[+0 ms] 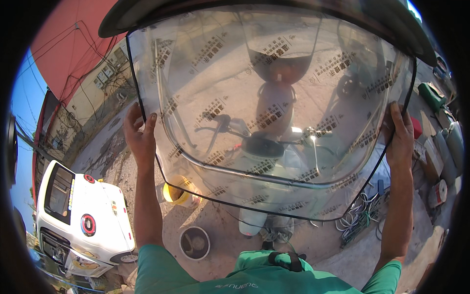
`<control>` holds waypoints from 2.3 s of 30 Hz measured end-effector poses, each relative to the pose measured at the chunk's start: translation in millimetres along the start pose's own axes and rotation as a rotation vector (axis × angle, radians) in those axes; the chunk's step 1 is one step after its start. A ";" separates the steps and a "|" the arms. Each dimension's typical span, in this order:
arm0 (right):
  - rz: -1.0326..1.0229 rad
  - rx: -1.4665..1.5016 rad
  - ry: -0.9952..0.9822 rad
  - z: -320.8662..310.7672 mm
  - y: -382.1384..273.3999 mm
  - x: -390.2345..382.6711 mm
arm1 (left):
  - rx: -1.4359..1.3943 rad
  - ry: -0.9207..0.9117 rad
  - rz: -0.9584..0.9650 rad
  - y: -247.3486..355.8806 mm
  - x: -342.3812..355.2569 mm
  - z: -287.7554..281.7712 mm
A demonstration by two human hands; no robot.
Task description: The person installs a rubber seal onto a transparent plastic windshield for a scooter. They align the seal along the edges and use zip ties to secure it in place.
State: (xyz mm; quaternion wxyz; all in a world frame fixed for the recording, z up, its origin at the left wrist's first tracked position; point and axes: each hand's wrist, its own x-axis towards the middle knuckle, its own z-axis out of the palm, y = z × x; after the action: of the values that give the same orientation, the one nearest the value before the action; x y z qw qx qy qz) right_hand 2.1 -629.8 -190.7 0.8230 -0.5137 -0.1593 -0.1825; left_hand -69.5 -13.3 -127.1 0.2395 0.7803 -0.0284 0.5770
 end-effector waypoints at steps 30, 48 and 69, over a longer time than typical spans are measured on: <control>-0.012 -0.006 0.016 13.8 -2.1 -1.9 | 0.365 -0.170 0.362 47.9 -45.2 14.6; 0.001 -0.043 0.063 20.1 -5.5 -7.3 | 0.367 -0.141 0.331 50.3 -53.7 29.9; -0.006 -0.032 0.083 32.1 -16.4 -11.4 | 0.399 -0.090 0.363 49.4 -55.2 29.6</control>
State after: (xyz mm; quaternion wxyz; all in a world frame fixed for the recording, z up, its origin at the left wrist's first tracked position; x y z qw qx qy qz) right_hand -17.9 -605.9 -169.5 0.8199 -0.5185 -0.1238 -0.2087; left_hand -77.5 -81.8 -167.2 -0.0278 0.8191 -0.0643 0.5693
